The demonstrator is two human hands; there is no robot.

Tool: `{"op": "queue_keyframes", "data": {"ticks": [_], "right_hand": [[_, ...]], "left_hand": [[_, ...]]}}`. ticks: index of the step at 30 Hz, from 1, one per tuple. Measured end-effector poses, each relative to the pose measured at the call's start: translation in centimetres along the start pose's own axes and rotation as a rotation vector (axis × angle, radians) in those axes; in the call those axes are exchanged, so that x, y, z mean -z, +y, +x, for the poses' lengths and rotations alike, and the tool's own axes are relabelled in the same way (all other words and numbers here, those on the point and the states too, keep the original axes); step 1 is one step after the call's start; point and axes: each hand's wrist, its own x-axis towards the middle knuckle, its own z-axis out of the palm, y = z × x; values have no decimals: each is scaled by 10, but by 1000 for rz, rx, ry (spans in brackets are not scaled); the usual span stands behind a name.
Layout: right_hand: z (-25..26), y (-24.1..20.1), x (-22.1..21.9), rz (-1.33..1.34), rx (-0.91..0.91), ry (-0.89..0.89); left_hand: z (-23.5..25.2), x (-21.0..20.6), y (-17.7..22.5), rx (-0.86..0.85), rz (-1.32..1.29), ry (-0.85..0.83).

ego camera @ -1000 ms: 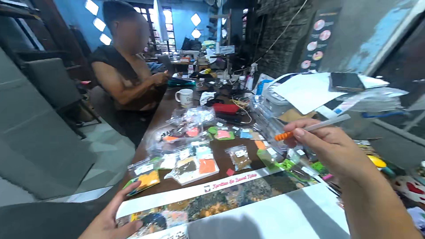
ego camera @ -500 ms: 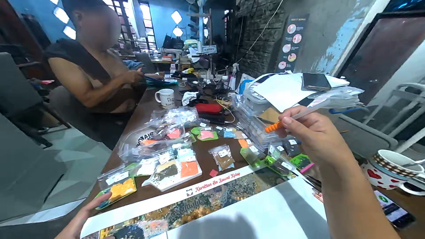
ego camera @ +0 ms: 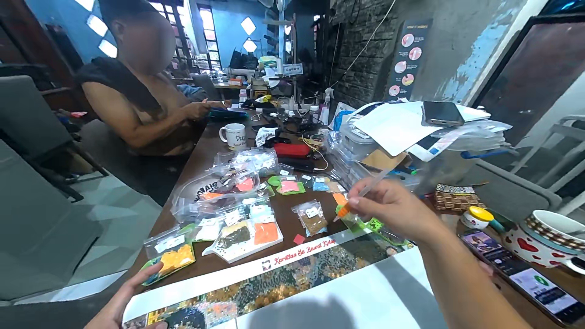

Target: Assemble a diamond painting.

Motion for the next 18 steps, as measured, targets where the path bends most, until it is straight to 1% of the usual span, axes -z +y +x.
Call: {"op": "queue_keyframes", "data": {"ticks": [4,6,11,18], "right_hand": [[5,6,-14,-130,-94,-143],[7,7,-16,-154,-103,-171],[7,12,-13,-147,-132,-168],[4,18,-12,-149,-102,-143]], "left_hand": [[-1,-1,3,20,4,12],[-2,-2,6,51,-11,27],[-1,-8,9,106,-55,80],[3,-11,-3,97,-123,127]]}}
